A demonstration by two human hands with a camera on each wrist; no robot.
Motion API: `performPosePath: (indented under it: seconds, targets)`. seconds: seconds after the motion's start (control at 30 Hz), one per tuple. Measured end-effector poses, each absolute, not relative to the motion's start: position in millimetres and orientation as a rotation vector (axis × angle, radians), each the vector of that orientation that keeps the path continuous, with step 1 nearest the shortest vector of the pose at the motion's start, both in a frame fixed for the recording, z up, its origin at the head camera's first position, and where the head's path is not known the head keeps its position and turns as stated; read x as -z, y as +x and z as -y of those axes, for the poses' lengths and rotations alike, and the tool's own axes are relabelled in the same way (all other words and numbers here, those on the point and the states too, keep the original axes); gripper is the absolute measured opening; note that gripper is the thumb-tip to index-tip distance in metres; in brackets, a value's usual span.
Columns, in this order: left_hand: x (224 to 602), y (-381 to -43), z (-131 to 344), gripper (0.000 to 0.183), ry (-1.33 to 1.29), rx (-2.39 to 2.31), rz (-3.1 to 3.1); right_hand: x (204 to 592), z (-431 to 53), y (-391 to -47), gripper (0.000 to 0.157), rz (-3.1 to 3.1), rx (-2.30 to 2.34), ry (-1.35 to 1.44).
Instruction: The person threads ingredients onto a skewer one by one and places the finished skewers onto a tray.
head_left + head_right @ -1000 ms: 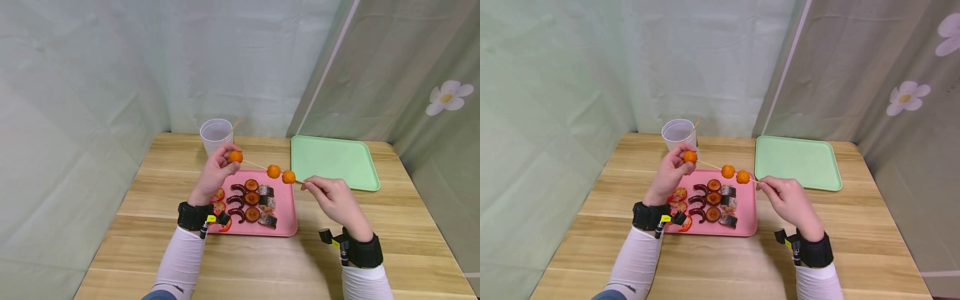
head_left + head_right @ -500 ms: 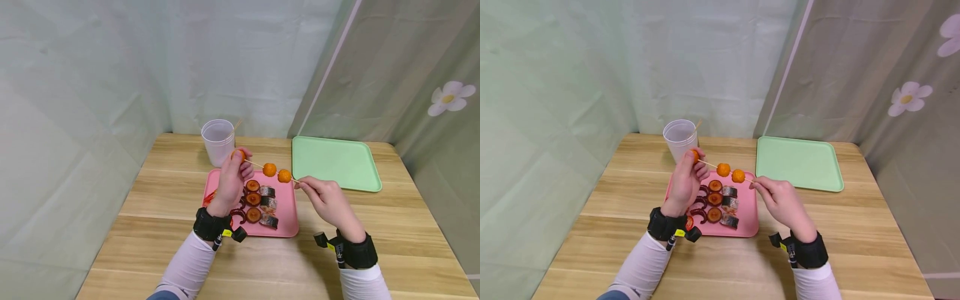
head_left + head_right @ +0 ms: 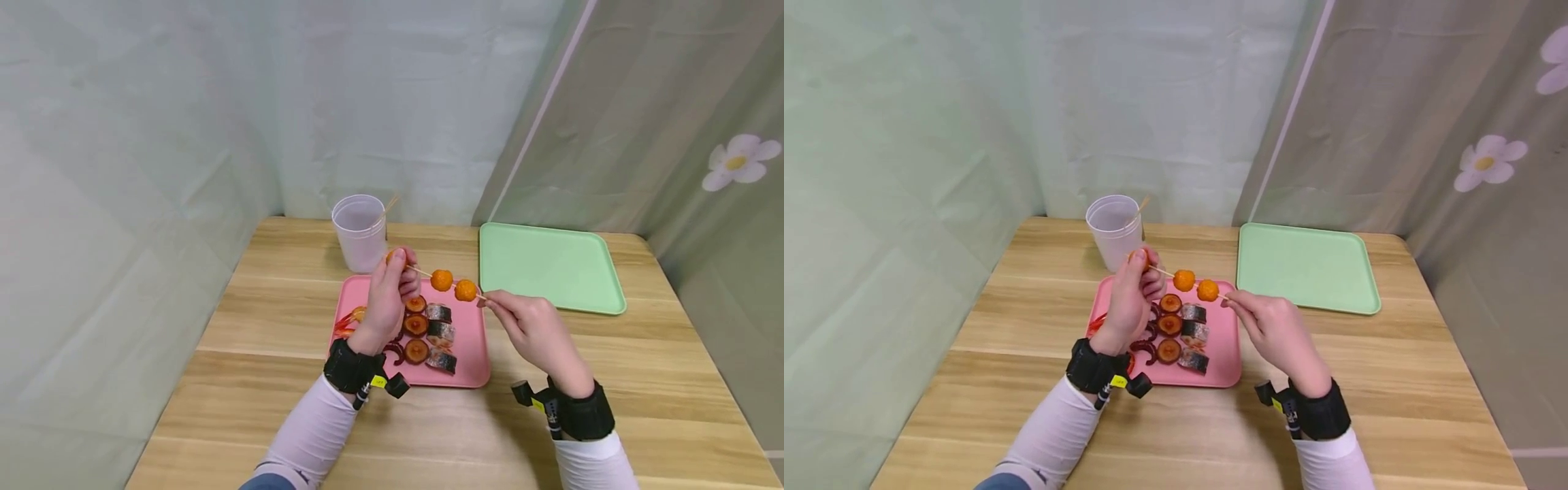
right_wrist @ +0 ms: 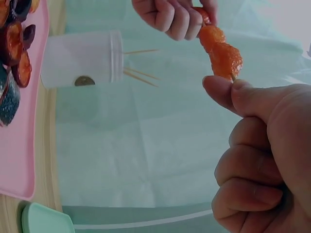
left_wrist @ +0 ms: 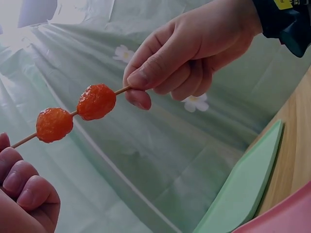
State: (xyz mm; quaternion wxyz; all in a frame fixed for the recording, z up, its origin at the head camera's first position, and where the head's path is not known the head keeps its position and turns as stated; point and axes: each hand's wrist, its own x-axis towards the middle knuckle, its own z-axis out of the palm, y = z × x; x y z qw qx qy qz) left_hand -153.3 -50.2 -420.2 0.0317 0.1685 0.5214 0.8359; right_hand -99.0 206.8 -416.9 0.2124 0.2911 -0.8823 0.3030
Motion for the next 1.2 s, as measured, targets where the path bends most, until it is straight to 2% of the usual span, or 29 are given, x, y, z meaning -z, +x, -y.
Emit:
performPosePath:
  seconds: [0.67, 0.8, 0.9, 1.07, 1.2]
  targets:
    - [423.7, -167.1, 59.3, 0.065, 0.544, -2.438, -1.564, 413.5, -214.0, -99.7, 0.018, 2.527, -0.957, 0.72]
    - [423.5, -168.7, 60.0, 0.056, 0.579, -2.411, -1.576, 412.4, -221.4, -99.8, 0.017, 2.496, -0.961, 0.662]
    - [423.2, -169.7, 60.7, 0.055, 0.58, -2.393, -1.601, 412.5, -232.1, -101.4, 0.017, 2.479, -0.967, 0.59]
    - [422.8, -172.8, 63.3, 0.065, 0.594, -2.388, -1.635, 414.4, -260.9, -106.7, 0.018, 2.498, -0.975, 0.378]
    - [422.5, -175.2, 65.2, 0.058, 0.584, -2.413, -1.636, 423.7, -293.9, -113.2, 0.032, 2.578, -0.978, 0.078]
